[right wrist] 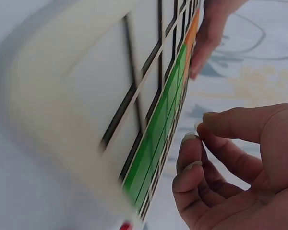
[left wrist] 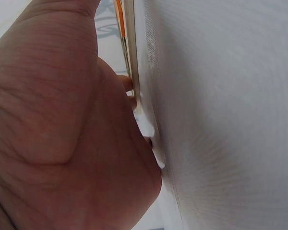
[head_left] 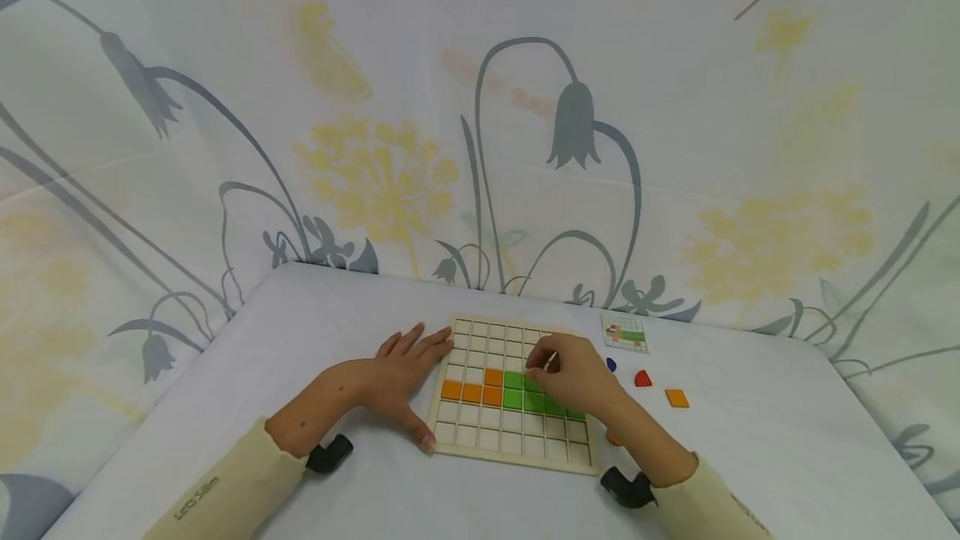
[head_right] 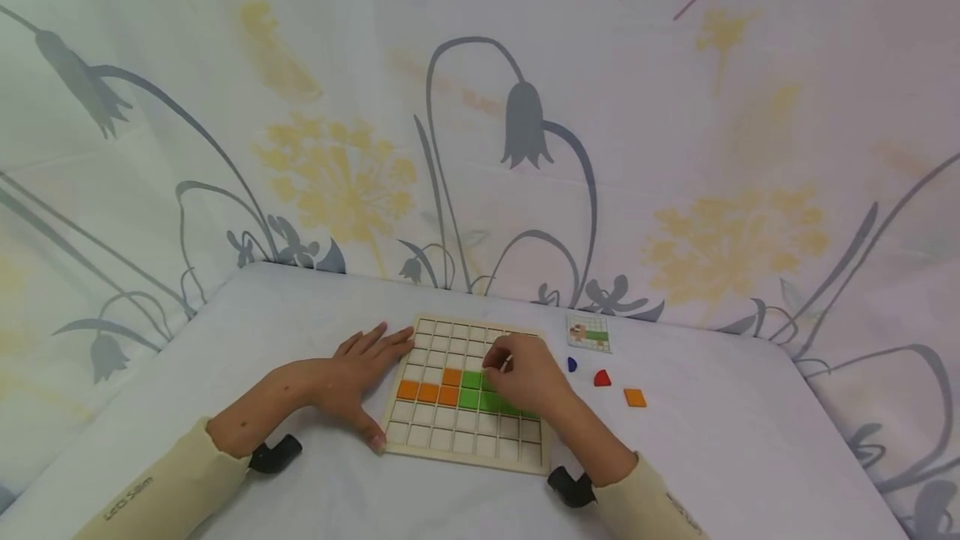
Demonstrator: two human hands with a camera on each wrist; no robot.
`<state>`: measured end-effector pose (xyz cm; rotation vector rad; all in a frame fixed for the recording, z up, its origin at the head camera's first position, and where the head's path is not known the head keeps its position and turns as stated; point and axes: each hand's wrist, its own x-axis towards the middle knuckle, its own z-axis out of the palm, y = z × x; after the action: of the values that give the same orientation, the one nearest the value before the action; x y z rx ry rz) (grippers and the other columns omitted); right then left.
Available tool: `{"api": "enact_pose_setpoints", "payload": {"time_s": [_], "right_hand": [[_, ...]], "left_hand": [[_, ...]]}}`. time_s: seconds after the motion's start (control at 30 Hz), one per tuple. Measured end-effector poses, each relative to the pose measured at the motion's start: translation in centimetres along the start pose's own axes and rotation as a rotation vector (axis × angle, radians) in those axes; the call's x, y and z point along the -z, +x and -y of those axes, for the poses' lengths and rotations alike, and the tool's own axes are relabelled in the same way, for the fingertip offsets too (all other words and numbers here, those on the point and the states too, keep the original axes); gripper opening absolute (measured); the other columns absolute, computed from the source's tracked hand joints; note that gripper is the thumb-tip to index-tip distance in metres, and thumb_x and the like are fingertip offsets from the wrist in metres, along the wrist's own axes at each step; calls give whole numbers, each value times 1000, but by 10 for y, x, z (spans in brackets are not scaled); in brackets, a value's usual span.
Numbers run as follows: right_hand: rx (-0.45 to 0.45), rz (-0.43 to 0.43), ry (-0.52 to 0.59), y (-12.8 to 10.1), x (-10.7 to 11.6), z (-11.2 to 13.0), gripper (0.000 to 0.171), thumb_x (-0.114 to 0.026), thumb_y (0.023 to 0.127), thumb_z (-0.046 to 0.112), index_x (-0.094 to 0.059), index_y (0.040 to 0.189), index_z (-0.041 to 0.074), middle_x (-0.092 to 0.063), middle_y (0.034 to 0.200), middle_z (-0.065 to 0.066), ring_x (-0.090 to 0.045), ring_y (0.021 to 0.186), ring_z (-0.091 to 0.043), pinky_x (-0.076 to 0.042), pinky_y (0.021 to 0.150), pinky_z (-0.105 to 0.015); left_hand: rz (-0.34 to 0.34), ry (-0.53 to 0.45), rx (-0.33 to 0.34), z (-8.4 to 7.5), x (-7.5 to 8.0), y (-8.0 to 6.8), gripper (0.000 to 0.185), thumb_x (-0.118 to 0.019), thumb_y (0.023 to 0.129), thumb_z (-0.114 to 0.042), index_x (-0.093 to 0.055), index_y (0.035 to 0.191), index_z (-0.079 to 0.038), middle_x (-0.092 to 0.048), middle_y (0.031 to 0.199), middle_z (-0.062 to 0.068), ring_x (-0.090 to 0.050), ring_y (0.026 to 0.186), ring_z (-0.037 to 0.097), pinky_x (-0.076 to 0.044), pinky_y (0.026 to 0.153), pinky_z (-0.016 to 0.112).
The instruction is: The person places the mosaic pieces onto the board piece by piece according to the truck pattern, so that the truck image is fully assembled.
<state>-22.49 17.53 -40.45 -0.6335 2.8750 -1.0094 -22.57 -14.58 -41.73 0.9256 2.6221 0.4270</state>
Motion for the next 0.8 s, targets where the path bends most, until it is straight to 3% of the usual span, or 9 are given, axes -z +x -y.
{"api": "enact_pose_setpoints", "payload": {"time_s": [0.23, 0.4, 0.57, 0.8], "right_hand": [[-111, -89, -66, -37, 42, -42, 4, -77, 96, 12, -75, 97, 8, -70, 87, 2, -61, 72, -14, -51, 61, -29], [-254, -138, -129, -62, 73, -72, 11, -77, 95, 15, -74, 100, 6, -71, 91, -2, -62, 76, -16, -52, 62, -29], [-392, -120, -157, -81, 96, -98, 25, -77, 94, 22, -71, 107, 1, -69, 93, -5, -63, 80, -20, -53, 65, -32], [-441, -59, -177, -89, 101, -117, 33, -81, 92, 28, -70, 107, 0, -68, 93, -5, -60, 86, -23, -48, 70, -34]], "left_hand": [[1, -3, 6, 0, 1, 0, 141, -89, 70, -72, -13, 171, -10, 3, 180, 6, 8, 163, 43, -3, 129, 65], [1, 2, 4, 0, 0, 1, 141, -89, 70, -73, -13, 171, -11, 3, 180, 6, 8, 163, 43, -3, 129, 65], [4, 11, 6, 1, 0, 1, 141, -88, 70, -74, -13, 171, -11, 3, 180, 6, 9, 163, 43, -3, 129, 65], [4, 15, 11, 0, 0, 1, 140, -88, 70, -74, -13, 171, -11, 3, 180, 5, 8, 163, 43, -3, 129, 65]]}}
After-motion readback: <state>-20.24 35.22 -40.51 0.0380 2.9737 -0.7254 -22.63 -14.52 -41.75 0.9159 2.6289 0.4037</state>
